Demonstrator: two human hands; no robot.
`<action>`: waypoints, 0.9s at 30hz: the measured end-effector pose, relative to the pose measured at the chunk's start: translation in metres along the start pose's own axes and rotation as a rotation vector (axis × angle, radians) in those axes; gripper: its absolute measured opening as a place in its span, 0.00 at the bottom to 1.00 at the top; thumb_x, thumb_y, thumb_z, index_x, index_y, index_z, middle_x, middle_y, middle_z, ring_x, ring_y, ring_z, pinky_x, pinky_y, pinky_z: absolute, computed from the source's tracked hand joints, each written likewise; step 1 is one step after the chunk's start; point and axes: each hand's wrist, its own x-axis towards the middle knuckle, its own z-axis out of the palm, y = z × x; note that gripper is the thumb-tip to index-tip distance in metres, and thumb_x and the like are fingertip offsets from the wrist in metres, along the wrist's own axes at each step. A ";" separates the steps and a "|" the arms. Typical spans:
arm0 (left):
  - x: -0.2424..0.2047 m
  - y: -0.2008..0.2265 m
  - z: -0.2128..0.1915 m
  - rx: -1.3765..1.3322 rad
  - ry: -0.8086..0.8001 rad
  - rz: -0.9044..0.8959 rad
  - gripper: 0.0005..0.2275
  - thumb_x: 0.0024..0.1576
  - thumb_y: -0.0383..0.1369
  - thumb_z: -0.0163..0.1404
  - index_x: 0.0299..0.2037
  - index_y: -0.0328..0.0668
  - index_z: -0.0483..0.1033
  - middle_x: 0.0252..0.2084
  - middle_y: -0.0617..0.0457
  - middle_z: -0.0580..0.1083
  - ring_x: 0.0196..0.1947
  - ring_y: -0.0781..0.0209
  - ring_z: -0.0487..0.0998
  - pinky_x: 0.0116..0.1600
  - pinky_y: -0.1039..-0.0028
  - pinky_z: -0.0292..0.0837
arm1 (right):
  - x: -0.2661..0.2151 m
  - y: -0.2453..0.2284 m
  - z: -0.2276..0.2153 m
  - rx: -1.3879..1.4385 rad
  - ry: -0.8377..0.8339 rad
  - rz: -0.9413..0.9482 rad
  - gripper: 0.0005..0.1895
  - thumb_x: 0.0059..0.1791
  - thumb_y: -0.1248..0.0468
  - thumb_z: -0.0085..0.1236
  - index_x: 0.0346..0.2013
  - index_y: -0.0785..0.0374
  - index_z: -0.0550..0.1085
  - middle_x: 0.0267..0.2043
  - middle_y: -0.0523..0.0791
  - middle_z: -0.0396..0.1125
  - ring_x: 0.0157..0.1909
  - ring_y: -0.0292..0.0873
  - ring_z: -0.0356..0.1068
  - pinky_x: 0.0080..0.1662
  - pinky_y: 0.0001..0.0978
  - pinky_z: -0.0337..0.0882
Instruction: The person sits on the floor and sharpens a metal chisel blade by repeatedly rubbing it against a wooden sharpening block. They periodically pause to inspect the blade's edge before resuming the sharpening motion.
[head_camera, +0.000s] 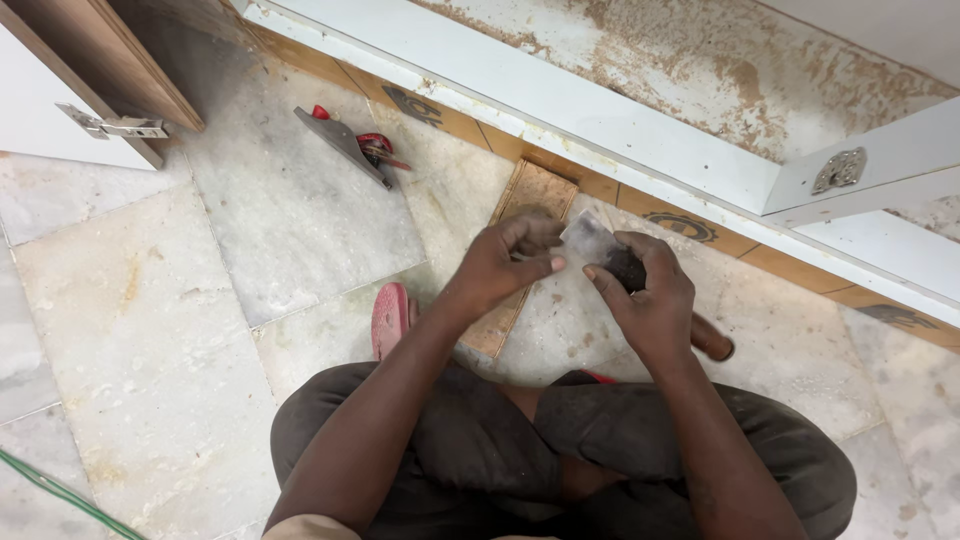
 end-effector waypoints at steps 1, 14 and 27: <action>-0.004 0.002 0.003 -0.063 -0.012 0.002 0.19 0.57 0.32 0.62 0.57 0.36 0.77 0.47 0.52 0.79 0.44 0.67 0.79 0.51 0.74 0.77 | -0.001 -0.002 0.001 0.013 -0.006 0.033 0.27 0.46 0.60 0.74 0.55 0.65 0.71 0.52 0.52 0.73 0.51 0.48 0.76 0.50 0.37 0.77; -0.010 -0.001 0.010 -0.319 0.042 0.060 0.11 0.60 0.25 0.59 0.51 0.32 0.77 0.42 0.54 0.79 0.40 0.72 0.77 0.47 0.78 0.76 | -0.007 -0.012 0.007 0.082 -0.032 0.055 0.28 0.46 0.60 0.74 0.55 0.68 0.70 0.49 0.52 0.73 0.48 0.42 0.76 0.48 0.33 0.77; -0.003 -0.024 0.017 1.023 0.142 -0.204 0.37 0.43 0.46 0.69 0.57 0.37 0.62 0.55 0.41 0.67 0.55 0.42 0.73 0.49 0.58 0.78 | 0.000 0.017 0.013 0.155 -0.063 0.313 0.24 0.50 0.57 0.69 0.53 0.66 0.70 0.35 0.45 0.73 0.32 0.34 0.70 0.35 0.28 0.71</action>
